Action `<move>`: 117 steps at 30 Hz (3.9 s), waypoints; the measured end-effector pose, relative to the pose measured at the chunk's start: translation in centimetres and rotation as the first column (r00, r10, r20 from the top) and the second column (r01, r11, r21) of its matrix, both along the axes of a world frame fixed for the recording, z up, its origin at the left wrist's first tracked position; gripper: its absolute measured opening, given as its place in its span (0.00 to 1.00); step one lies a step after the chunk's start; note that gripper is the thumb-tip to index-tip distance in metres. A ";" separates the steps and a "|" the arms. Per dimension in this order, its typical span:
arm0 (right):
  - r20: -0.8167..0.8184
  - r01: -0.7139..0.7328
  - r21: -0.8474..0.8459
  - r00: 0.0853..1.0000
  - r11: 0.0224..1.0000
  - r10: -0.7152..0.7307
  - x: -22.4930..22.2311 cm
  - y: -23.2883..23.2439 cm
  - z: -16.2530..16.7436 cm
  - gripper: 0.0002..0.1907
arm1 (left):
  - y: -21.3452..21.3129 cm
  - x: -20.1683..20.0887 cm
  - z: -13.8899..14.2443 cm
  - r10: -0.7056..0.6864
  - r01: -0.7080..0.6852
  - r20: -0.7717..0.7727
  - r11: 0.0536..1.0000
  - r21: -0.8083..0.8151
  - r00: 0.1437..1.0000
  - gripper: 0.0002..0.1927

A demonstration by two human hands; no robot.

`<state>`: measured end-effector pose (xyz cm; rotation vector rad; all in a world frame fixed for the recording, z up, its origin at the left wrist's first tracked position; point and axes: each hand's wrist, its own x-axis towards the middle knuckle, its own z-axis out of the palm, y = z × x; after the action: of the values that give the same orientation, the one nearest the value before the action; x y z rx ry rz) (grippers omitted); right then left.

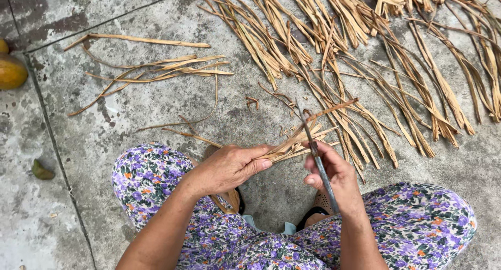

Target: The person sits on a low stool on a concrete patio sorting through piles of long dried leaf strips spread on the ground. They pick up individual strips, hold them over their lap, and use scissors to trim off damaged or uneven ends, setting trimmed pieces aside.

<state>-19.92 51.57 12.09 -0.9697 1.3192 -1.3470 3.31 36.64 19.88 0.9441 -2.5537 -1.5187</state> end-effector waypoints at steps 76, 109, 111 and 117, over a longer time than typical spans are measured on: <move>0.410 0.268 0.203 0.850 0.942 -0.330 1.8 -2.2 -5.7 0.33 | -29.6 22.7 -7.7 0.960 -0.968 -0.130 0.246 -0.042 0.249 0.23; 0.424 0.721 0.094 0.595 0.686 -0.683 -0.6 0.5 -6.8 0.26 | -2.8 -9.3 -31.8 0.480 -0.486 0.122 0.874 0.022 0.869 0.09; 0.373 0.727 0.079 0.613 0.682 -0.697 -0.4 -0.4 -7.0 0.26 | -3.5 -10.8 -28.9 0.623 -0.576 -0.017 0.734 0.360 0.782 0.10; 0.194 0.697 0.118 0.682 0.707 -0.705 0.5 -2.5 -7.2 0.27 | 0.2 -9.4 -20.1 0.459 -0.287 -0.285 0.826 0.485 0.841 0.10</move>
<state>-19.41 49.03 4.85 -0.2317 1.6010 -1.9358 -6.04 36.83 -0.23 0.9819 -1.6644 -1.9250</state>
